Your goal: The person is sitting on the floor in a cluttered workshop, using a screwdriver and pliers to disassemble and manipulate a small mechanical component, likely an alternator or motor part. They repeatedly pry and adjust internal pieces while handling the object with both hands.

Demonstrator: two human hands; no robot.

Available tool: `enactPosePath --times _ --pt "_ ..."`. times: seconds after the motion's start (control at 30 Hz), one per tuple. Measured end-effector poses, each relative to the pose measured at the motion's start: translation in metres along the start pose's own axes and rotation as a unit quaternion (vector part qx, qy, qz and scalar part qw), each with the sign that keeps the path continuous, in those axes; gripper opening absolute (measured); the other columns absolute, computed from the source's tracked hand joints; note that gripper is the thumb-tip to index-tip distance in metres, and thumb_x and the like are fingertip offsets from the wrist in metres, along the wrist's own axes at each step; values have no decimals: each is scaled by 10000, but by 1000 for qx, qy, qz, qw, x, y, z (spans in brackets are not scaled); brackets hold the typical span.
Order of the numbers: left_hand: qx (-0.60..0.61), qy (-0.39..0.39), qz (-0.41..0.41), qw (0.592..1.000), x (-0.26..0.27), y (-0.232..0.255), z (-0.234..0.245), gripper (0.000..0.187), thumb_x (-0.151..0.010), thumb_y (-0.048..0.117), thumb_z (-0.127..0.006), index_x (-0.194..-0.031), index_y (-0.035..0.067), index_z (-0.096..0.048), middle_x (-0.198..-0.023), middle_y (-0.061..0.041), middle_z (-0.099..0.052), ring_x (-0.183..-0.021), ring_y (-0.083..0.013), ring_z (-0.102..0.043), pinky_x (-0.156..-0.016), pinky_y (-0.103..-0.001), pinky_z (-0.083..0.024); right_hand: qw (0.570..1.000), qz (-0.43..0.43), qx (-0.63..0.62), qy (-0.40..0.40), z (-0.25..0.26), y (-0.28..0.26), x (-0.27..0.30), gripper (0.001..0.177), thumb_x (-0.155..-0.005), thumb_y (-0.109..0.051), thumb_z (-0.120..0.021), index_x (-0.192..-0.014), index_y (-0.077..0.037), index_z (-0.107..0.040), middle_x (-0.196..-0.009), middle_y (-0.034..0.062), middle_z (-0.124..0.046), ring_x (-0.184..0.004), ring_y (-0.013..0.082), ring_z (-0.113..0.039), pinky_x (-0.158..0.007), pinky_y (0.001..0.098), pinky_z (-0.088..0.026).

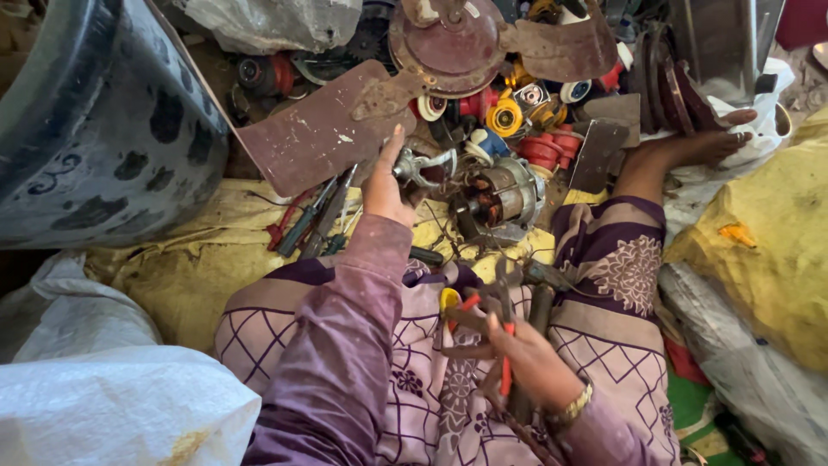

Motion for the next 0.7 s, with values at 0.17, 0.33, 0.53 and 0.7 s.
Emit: enactPosePath --times 0.17,0.33,0.53,0.7 --pt "-37 -1 11 999 -10 -9 4 344 -798 457 -836 -926 195 -655 -788 19 -685 -596 -141 -677 -441 -272 -526 995 30 -59 -80 -22 -38 -20 560 -994 -352 -435 -1463 -47 -416 -1419 142 -620 -1097 306 -759 -604 321 -640" --pt "-20 -36 12 999 -7 -8 -5 320 -775 425 -820 -949 190 -690 -807 20 -702 -632 -141 -701 -492 -298 -559 994 -5 -96 -45 -27 -49 -47 518 -1024 -400 -452 -1291 38 -526 -1352 173 -685 -1002 367 -781 -563 361 -612" --pt "-13 -53 40 998 -4 -13 -12 320 -790 399 -828 -949 158 -688 -806 -17 -689 -652 -172 -702 -563 -330 -601 996 -25 -81 -21 -20 -59 -68 550 -1019 -409 -487 -1213 103 -538 -1298 212 -713 -923 392 -776 -535 430 -640" --pt "-34 -27 30 999 -1 -10 -11 298 -789 393 -825 -954 178 -699 -798 7 -686 -633 -152 -680 -526 -328 -564 993 -26 -103 -55 -24 -70 -67 535 -1009 -412 -483 -1249 65 -507 -1275 242 -714 -934 449 -765 -510 424 -619"
Point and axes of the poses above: each hand's wrist, its own x-axis away from the middle knuckle, its own z-axis out of the back of the hand, y = z × x, the point moved 9 cm from there along -x, towards the middle knuckle
